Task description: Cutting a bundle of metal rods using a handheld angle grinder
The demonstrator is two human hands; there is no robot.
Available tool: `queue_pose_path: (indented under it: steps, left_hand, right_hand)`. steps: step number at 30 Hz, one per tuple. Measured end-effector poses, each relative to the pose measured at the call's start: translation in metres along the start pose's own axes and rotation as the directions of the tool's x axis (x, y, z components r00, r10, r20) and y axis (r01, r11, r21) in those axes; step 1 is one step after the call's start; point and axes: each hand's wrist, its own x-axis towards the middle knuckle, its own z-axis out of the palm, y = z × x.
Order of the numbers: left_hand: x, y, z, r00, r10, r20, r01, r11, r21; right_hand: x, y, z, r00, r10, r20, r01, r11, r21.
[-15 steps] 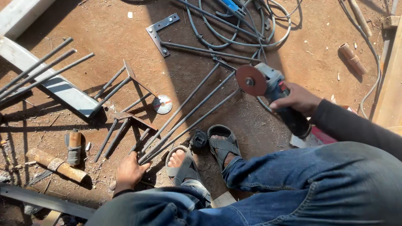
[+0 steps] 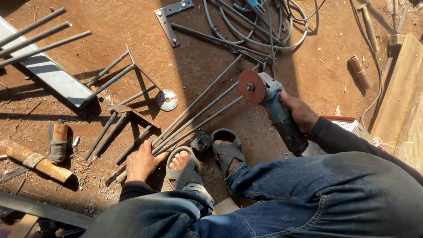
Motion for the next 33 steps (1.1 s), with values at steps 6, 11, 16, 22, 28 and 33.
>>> queue_pose_path:
  steps: [6,11,16,22,28,33]
  left_hand:
    - [0.009,-0.012,0.019,0.988,0.095,-0.121,-0.088,0.994,0.058]
    - [0.003,-0.008,0.016,0.973,0.143,-0.183,-0.129,0.988,0.088]
    - [0.012,-0.018,0.034,0.946,0.190,-0.263,-0.149,0.975,0.165]
    - [0.011,-0.016,0.025,0.963,0.177,-0.204,-0.161,0.982,0.093]
    - [0.023,-0.030,0.044,0.953,0.199,-0.228,-0.163,0.972,0.167]
    - [0.019,-0.025,0.035,0.963,0.167,-0.210,-0.150,0.984,0.096]
  right_hand:
    - [-0.003,-0.012,0.019,0.997,-0.026,-0.078,0.010,0.980,-0.198]
    - [0.013,-0.015,0.023,0.993,-0.072,0.092,0.106,0.890,-0.444]
    - [0.024,-0.012,0.033,0.989,-0.099,0.109,0.141,0.848,-0.511]
    - [0.032,-0.014,0.042,0.993,-0.053,0.105,0.102,0.840,-0.534]
    - [0.040,-0.006,0.036,0.997,-0.038,0.071,0.070,0.838,-0.541]
    - [0.045,-0.005,0.032,0.997,-0.032,0.067,0.063,0.839,-0.540]
